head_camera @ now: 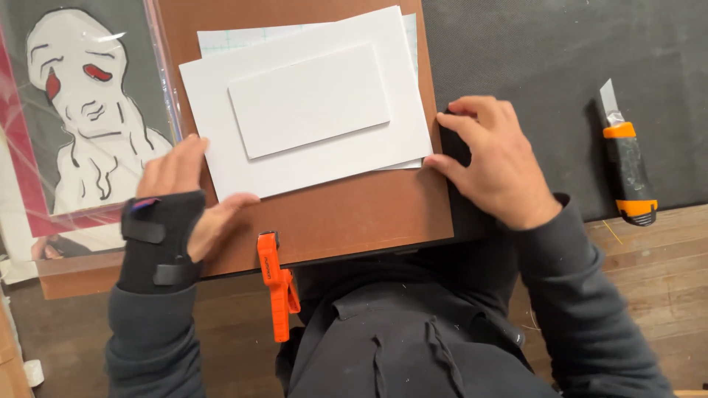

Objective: Cutting a white foam board using a utility knife on a workbench.

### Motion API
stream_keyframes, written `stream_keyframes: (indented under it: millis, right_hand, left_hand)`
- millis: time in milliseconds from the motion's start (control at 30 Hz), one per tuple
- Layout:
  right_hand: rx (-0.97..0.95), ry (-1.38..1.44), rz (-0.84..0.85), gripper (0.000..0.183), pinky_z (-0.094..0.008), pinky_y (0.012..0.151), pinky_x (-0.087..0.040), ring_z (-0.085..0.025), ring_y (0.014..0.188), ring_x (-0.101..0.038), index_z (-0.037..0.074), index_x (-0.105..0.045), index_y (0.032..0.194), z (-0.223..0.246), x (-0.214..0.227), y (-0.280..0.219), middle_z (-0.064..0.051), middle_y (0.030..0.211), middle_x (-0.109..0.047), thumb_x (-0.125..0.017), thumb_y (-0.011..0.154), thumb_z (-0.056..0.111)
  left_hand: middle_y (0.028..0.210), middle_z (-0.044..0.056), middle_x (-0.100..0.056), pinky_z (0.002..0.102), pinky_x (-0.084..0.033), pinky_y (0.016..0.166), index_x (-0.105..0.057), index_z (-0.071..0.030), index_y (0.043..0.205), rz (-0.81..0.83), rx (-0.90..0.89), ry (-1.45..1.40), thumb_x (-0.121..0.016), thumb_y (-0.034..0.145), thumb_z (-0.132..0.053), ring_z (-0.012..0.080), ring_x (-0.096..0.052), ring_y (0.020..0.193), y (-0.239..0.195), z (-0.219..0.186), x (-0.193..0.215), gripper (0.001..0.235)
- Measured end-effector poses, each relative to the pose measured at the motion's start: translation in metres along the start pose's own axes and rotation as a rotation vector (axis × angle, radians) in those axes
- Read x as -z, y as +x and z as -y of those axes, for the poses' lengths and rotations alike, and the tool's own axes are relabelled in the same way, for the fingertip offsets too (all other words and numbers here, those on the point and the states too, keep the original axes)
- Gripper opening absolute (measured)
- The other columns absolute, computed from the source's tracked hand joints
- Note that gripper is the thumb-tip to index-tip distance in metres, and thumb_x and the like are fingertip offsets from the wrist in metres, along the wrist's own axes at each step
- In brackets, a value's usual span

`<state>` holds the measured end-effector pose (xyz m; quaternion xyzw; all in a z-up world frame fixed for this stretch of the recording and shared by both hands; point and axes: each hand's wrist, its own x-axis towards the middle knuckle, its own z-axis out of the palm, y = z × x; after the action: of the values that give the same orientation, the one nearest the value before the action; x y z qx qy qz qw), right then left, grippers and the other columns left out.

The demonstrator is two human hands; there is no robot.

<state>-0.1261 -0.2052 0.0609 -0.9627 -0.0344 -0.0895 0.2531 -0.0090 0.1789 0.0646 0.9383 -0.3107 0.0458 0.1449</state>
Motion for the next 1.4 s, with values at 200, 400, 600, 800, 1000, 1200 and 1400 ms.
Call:
stream_keyframes:
  millis: [200,400,600,800,1000,1200,1400]
  right_hand:
    - [-0.011,-0.007,-0.047,0.053,-0.045,0.108,-0.048,-0.037,0.128,-0.051,0.000,-0.062,0.133,-0.010,-0.014,0.006,-0.018,0.139,-0.054,-0.084,0.090,0.020]
    - [0.098,-0.063,-0.082,0.038,-0.047,0.114,-0.046,-0.040,0.140,-0.046,0.004,-0.064,0.139,-0.053,-0.028,0.053,-0.019,0.150,-0.051,-0.073,0.103,0.012]
    - [0.132,-0.008,-0.044,0.027,-0.047,0.115,-0.047,-0.037,0.140,-0.048,0.006,-0.070,0.135,-0.068,-0.033,0.071,-0.016,0.148,-0.054,-0.069,0.108,0.011]
    - [0.088,0.049,-0.043,0.039,-0.046,0.118,-0.045,-0.037,0.144,-0.046,0.003,-0.063,0.141,-0.052,-0.027,0.058,-0.018,0.153,-0.051,-0.074,0.105,0.016]
    - [0.177,-0.077,0.099,0.078,-0.055,0.121,-0.034,-0.042,0.149,-0.033,0.007,-0.050,0.150,-0.005,-0.019,0.057,-0.022,0.157,-0.041,-0.084,0.087,0.038]
    - [0.299,-0.105,0.248,0.096,-0.062,0.120,-0.024,-0.044,0.149,-0.025,0.012,-0.046,0.150,0.031,-0.035,0.073,-0.024,0.157,-0.034,-0.083,0.075,0.058]
    - [0.347,-0.124,0.287,0.102,-0.066,0.119,-0.021,-0.045,0.149,-0.023,0.012,-0.046,0.150,0.035,-0.043,0.084,-0.024,0.156,-0.033,-0.083,0.070,0.065]
  left_hand:
    - [0.142,0.023,-0.060,0.051,-0.050,0.102,-0.058,0.003,0.138,-0.010,-0.066,0.048,-0.085,0.070,-0.065,0.0414,-0.058,0.121,-0.008,0.003,-0.007,0.100]
    - [0.146,0.021,-0.057,0.050,-0.049,0.103,-0.058,0.002,0.138,0.005,-0.047,0.054,-0.086,0.064,-0.065,0.0389,-0.056,0.123,-0.002,0.008,-0.012,0.104]
    - [0.152,0.019,-0.055,0.048,-0.049,0.105,-0.057,0.002,0.140,0.022,-0.024,-0.036,-0.089,0.069,-0.057,0.0382,-0.055,0.126,0.001,0.020,-0.015,0.097]
    - [0.152,0.018,-0.056,0.046,-0.050,0.102,-0.056,0.001,0.142,0.056,-0.034,-0.091,-0.085,0.079,-0.050,0.0368,-0.056,0.121,0.026,0.039,-0.004,0.086]
    - [0.144,0.016,-0.062,0.045,-0.050,0.105,-0.056,-0.003,0.148,-0.051,-0.224,-0.079,-0.073,0.107,-0.025,0.0341,-0.057,0.127,0.091,0.066,-0.009,0.050]
    - [0.128,0.015,-0.066,0.046,-0.049,0.098,-0.060,-0.007,0.141,-0.011,-0.364,-0.067,-0.069,0.107,-0.016,0.0329,-0.062,0.120,0.132,0.078,-0.028,0.037]
    - [0.125,0.011,-0.070,0.046,-0.049,0.096,-0.063,-0.006,0.136,-0.038,-0.459,0.038,-0.068,0.104,-0.010,0.0299,-0.065,0.120,0.131,0.077,-0.014,0.032]
